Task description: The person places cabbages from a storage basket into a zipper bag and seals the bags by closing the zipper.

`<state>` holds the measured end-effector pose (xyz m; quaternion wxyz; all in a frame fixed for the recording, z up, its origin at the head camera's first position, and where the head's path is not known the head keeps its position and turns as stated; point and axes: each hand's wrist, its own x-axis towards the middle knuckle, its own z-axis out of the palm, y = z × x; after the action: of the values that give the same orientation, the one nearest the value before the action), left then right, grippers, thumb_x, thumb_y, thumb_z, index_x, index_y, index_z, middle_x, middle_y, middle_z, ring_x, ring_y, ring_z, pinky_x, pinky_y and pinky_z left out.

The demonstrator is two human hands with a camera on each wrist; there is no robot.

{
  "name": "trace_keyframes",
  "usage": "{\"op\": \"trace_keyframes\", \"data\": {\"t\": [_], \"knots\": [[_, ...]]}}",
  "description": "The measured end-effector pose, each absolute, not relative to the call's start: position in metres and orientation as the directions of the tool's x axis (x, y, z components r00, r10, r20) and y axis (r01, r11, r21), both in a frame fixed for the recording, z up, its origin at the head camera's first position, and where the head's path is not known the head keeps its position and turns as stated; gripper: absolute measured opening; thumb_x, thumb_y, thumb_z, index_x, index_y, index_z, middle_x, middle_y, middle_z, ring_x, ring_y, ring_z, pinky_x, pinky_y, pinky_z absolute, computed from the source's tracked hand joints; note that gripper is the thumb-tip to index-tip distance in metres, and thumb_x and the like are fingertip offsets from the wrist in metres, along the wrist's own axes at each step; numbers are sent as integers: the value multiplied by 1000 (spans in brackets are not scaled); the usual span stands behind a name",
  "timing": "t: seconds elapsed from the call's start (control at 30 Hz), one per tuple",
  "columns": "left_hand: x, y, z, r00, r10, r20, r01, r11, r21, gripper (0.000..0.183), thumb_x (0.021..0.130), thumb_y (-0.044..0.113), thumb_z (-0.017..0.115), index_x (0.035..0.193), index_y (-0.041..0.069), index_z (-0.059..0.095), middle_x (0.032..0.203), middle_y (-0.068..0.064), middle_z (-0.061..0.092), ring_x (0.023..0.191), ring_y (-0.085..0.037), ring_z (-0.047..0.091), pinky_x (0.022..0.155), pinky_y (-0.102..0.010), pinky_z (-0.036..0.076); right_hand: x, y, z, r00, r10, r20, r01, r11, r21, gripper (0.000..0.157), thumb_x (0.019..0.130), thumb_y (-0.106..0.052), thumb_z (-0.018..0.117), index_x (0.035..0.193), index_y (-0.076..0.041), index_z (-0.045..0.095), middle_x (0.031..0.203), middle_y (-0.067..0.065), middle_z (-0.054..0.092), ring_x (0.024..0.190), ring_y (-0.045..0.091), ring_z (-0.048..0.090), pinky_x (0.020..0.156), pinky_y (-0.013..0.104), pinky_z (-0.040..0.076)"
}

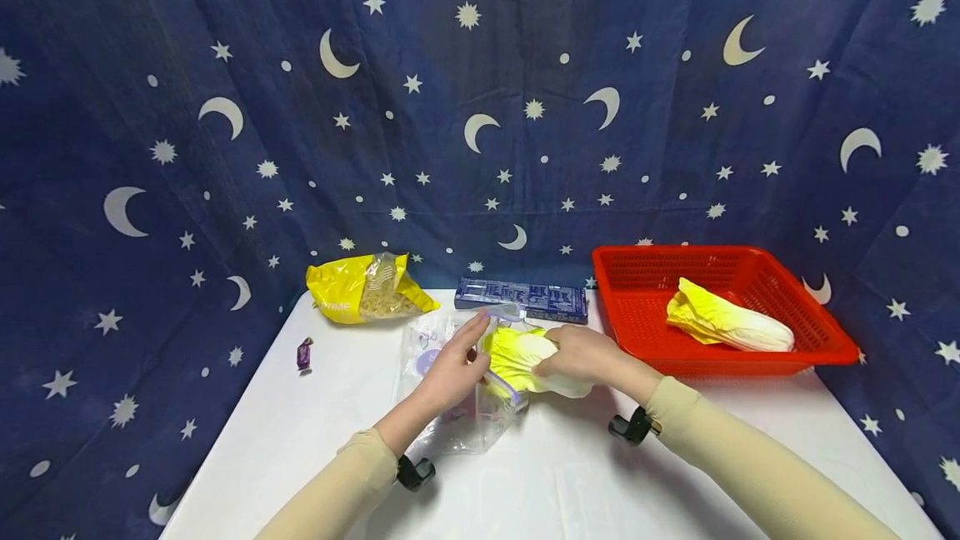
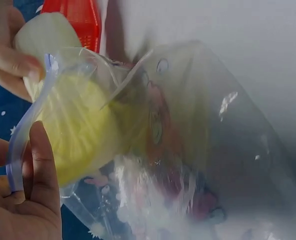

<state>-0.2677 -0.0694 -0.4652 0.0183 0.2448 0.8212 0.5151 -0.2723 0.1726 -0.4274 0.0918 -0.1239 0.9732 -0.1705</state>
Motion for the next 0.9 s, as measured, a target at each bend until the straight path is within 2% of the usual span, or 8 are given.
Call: {"op": "trace_keyframes", "data": {"t": [0.17,0.3,0.5,0.57,0.73,0.9], "knots": [[-266,-64,-470,-883,425,200,375,382,844,58,106,16,52,159,3,33,168,-5,24,70,-15,62,64,-27,61,-273,170,-427,-957,-248,-149,-151,867,-475,48,80,-48,76,109,-10,74,93,4,70,77,19,61,67,35,52],[-264,-60,-474,-871,442,212,399,387,831,58,106,12,51,159,3,32,169,-7,22,70,-12,60,65,-26,60,-274,171,-428,-953,-241,-186,-71,771,-633,42,83,-44,75,99,-5,72,80,4,67,72,19,62,62,30,53],[-261,-58,-473,-868,448,216,403,378,833,58,106,12,51,160,5,31,169,-1,21,71,-10,55,65,-26,58,-280,176,-434,-932,-229,-280,78,629,-774,38,88,-43,72,91,-5,70,76,5,64,68,15,59,56,25,49],[-261,-58,-473,-869,447,211,391,361,847,59,106,12,51,161,6,29,170,1,19,72,-11,56,64,-27,59,-282,177,-436,-915,-215,-340,167,566,-807,39,89,-44,71,92,-5,69,78,6,64,68,16,60,56,27,52],[-261,-58,-474,-884,419,206,366,349,862,62,105,11,51,162,7,27,171,0,15,73,-13,55,64,-27,57,-287,178,-444,-858,-195,-475,395,340,-853,46,91,-44,69,109,-3,64,89,10,68,77,22,66,65,36,59],[-260,-58,-477,-894,411,178,340,365,867,61,105,11,52,162,9,28,171,2,15,76,-13,54,66,-29,59,-294,182,-450,-808,-248,-535,519,131,-845,47,96,-42,61,120,-2,56,96,11,68,84,24,68,72,38,61]]}}
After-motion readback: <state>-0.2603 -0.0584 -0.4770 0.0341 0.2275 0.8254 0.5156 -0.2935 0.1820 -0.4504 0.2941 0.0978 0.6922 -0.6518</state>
